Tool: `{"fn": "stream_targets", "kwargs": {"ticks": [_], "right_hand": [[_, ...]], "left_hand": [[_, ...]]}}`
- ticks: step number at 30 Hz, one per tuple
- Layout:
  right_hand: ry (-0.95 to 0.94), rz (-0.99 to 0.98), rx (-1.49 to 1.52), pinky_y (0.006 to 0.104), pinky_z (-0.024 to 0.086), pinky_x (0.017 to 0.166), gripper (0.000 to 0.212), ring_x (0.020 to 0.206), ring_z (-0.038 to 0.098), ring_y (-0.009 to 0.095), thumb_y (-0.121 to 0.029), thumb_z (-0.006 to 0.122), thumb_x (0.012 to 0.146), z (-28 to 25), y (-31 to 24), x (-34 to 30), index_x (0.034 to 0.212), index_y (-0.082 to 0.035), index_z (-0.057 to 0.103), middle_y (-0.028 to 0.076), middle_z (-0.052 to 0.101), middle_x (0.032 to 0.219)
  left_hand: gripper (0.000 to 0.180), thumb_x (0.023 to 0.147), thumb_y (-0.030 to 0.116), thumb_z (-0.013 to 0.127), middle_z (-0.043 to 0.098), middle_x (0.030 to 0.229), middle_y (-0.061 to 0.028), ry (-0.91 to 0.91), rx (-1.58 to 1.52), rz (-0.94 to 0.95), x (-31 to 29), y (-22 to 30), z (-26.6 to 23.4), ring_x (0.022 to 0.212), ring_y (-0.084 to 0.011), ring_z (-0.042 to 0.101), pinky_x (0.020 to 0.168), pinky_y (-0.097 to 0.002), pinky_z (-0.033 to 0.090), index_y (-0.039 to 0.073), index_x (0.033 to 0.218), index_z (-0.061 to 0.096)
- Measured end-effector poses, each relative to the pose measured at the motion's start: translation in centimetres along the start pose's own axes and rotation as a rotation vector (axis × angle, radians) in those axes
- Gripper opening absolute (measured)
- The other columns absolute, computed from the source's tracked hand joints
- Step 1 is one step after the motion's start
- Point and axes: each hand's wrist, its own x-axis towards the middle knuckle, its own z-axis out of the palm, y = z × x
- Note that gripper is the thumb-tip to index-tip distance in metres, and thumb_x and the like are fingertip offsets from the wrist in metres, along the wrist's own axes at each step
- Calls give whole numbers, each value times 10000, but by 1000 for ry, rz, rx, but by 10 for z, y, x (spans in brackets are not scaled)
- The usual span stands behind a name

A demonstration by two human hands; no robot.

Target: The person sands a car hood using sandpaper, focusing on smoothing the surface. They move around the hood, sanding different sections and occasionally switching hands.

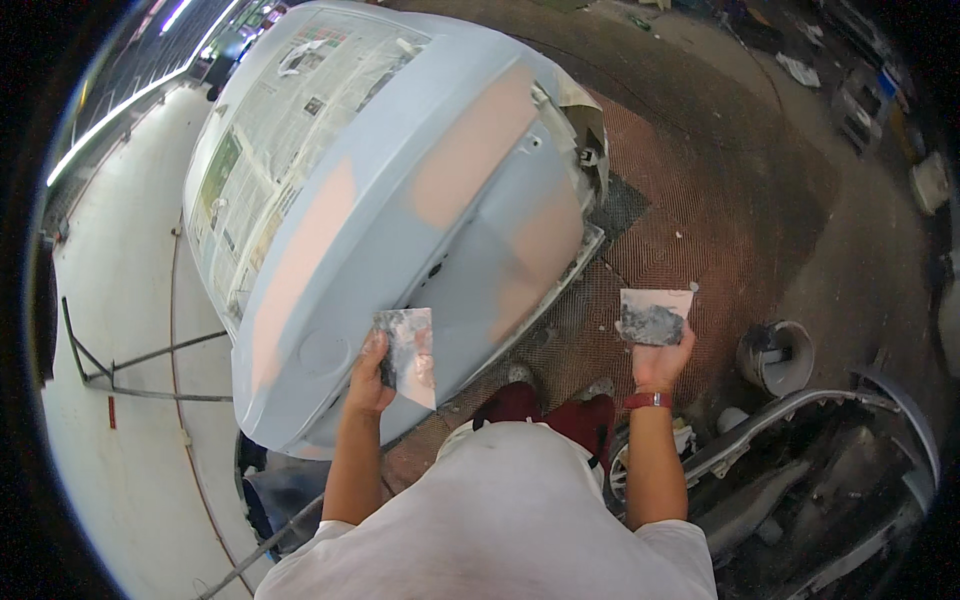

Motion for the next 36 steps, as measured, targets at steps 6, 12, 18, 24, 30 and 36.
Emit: {"fn": "stream_targets", "kwargs": {"ticks": [6, 12, 18, 24, 30, 36], "right_hand": [[-14, -29, -91, 679, 316, 1147, 575, 1401, 475, 379, -421, 519, 990, 29, -13, -9, 1482, -124, 522, 117, 538, 1511], [-10, -85, -225, 743, 327, 1074, 595, 1415, 454, 403, -464, 489, 985, 65, -13, -48, 1498, -164, 507, 124, 517, 1527], [28, -94, -316, 771, 303, 1085, 615, 1444, 414, 420, -475, 483, 1000, 117, 20, -104, 1533, -169, 465, 117, 452, 1584], [-296, -67, -674, 657, 382, 1125, 531, 1411, 457, 402, -233, 567, 1038, 147, 51, -150, 1547, -157, 436, 121, 444, 1573], [-1086, -716, -2183, 662, 296, 1169, 671, 1456, 422, 356, 129, 542, 853, 251, 176, -270, 1434, -202, 598, 106, 531, 1479], [-1498, -1087, -2454, 728, 236, 1152, 670, 1476, 404, 327, 72, 583, 773, 274, 247, -312, 1326, -291, 693, 51, 559, 1462]], "left_hand": [[388, 1083, 289, 575, 658, 1263, -60, 11, -89, -104, 9, -17, -15, 1108, -162, 649, 987, -341, 537, 53, 1391, 549], [429, 1080, 324, 583, 661, 1259, -57, -112, -112, -149, 28, -37, -38, 1106, -135, 638, 972, -313, 532, 55, 1412, 545], [590, 1073, 375, 590, 593, 1418, -110, -112, -143, -192, 48, -60, -50, 1239, -170, 586, 1084, -320, 461, 24, 1526, 452], [637, 1080, 396, 565, 588, 1432, -106, 17, -134, -87, 15, -60, -35, 1290, -206, 571, 1120, -367, 450, 37, 1566, 365], [619, 1080, 446, 528, 541, 1458, -116, 46, -439, 176, -90, 26, -77, 1345, -224, 530, 1127, -407, 468, 78, 1547, 356], [575, 1083, 316, 576, 539, 1448, -120, 269, -159, 401, -123, 26, -110, 1321, -234, 534, 1119, -386, 442, 73, 1557, 360]]}}
